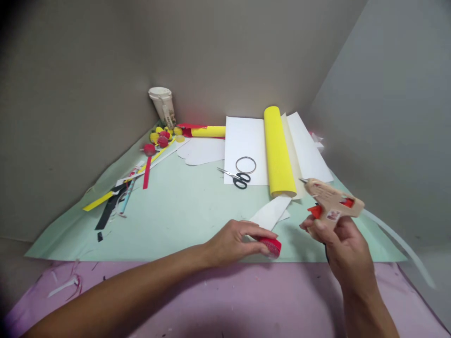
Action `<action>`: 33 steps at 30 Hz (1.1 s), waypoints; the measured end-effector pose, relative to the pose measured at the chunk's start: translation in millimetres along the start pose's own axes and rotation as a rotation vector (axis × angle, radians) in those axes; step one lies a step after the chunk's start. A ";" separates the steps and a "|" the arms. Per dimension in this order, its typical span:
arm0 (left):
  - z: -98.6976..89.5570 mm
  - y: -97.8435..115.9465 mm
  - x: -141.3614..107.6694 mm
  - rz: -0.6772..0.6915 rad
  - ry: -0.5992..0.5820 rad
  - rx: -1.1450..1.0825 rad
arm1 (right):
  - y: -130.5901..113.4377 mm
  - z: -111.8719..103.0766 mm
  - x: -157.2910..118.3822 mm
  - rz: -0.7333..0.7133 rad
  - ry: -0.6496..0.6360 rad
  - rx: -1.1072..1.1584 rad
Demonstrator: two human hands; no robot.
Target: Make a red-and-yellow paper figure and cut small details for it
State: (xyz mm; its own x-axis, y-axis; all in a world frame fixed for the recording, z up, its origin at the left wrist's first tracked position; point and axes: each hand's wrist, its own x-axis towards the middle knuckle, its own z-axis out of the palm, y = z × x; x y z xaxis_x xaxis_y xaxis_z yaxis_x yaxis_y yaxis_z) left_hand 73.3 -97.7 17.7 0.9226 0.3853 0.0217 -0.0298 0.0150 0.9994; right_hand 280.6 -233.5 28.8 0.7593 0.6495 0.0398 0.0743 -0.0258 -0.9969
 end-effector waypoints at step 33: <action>-41.1 -4.8 -40.1 -0.280 0.293 -0.786 | -12.8 64.1 -52.1 -0.064 -0.397 -0.519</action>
State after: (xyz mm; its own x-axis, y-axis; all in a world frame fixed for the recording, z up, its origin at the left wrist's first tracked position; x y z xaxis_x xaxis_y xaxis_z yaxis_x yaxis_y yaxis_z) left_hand 20.7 -75.2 10.9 0.8030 0.4918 -0.3367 -0.1730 0.7329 0.6580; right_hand 198.7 -218.3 35.1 0.4541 0.8905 -0.0288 0.4893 -0.2762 -0.8272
